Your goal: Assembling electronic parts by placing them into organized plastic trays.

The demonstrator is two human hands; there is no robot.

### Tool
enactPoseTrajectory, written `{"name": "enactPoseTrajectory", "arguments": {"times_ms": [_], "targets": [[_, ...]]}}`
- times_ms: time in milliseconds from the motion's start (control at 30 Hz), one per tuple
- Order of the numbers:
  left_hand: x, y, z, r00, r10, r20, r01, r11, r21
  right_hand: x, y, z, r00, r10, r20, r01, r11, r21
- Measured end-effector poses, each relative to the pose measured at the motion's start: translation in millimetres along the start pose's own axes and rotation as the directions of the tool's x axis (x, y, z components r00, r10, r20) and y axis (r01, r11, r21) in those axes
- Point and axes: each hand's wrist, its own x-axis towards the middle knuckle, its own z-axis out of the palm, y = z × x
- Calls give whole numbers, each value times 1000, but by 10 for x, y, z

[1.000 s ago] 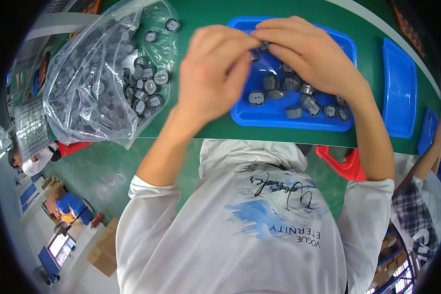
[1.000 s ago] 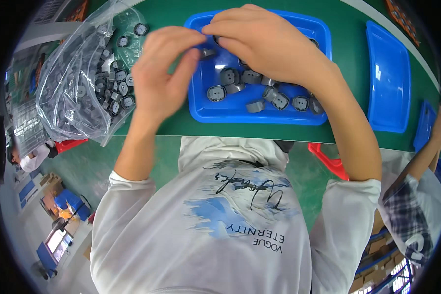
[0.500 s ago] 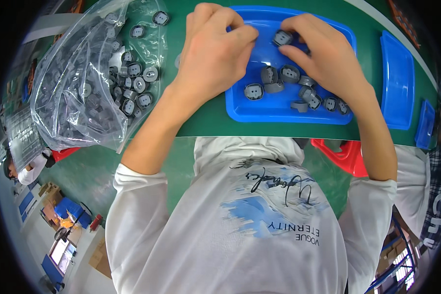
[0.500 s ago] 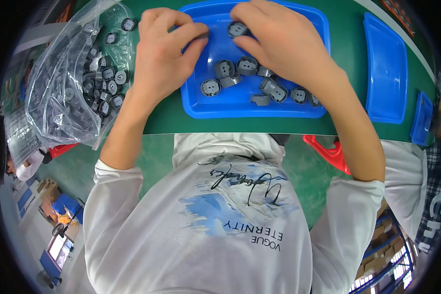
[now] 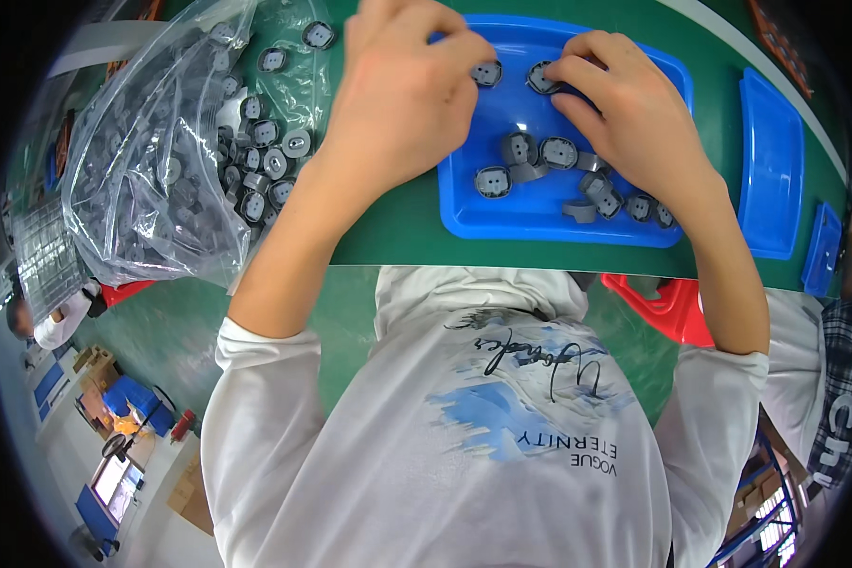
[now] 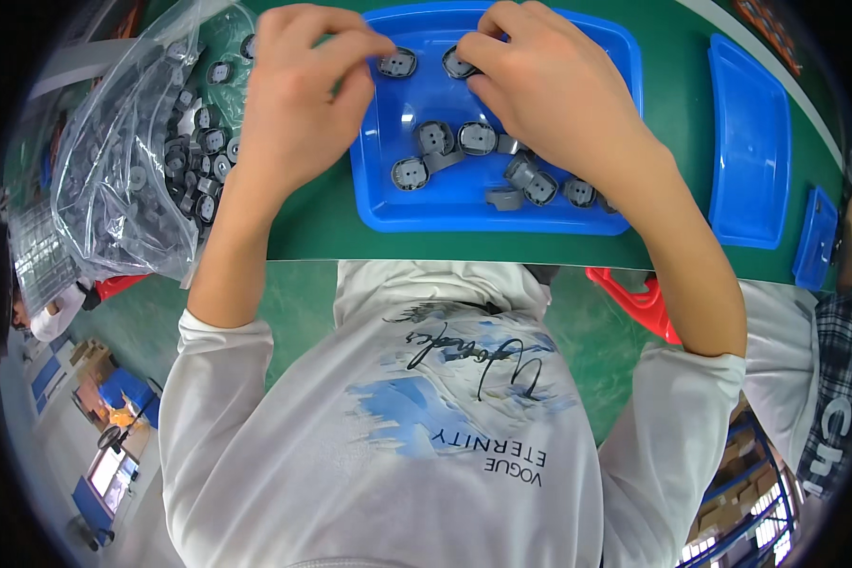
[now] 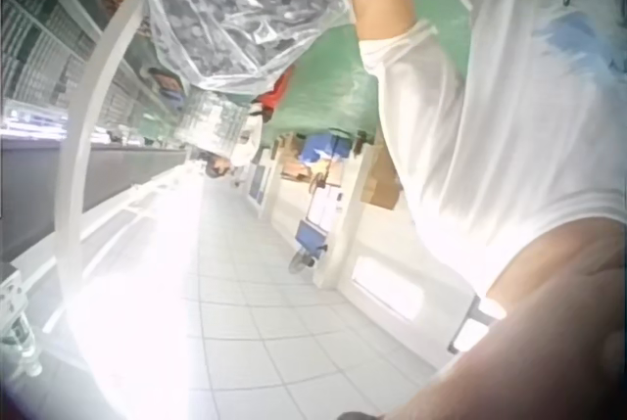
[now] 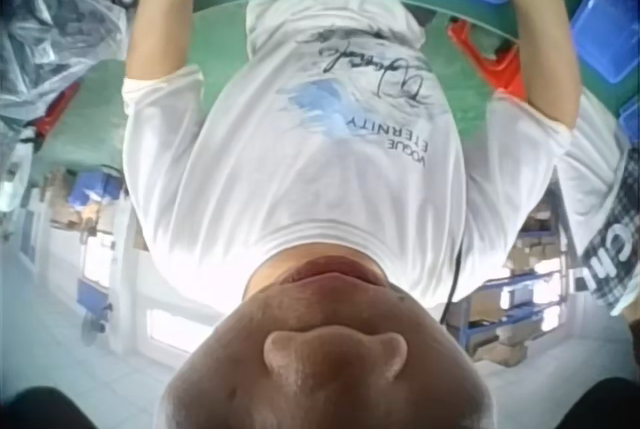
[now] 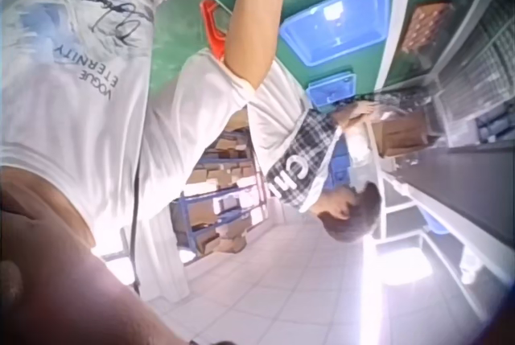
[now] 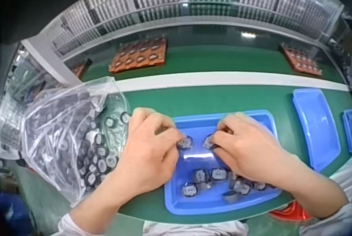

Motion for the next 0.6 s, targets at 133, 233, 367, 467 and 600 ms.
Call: {"name": "enactPoseTrajectory", "arguments": {"times_ms": [133, 233, 367, 467, 600], "targets": [[83, 216, 12, 977, -212, -8, 212, 976, 45, 31, -8, 53, 999, -23, -40, 24, 999, 26], [23, 91, 121, 996, -91, 10, 89, 990, 105, 72, -29, 22, 999, -42, 5, 42, 999, 14], [9, -10, 72, 999, 46, 21, -46, 999, 4, 32, -6, 25, 1000, 10, 7, -10, 999, 48], [40, 146, -59, 974, -216, -74, 209, 973, -100, 90, -28, 72, 999, -30, -43, 31, 999, 38], [2, 156, -1, 989, -136, 49, 135, 990, 32, 134, -7, 110, 998, -56, -38, 56, 998, 5]]}}
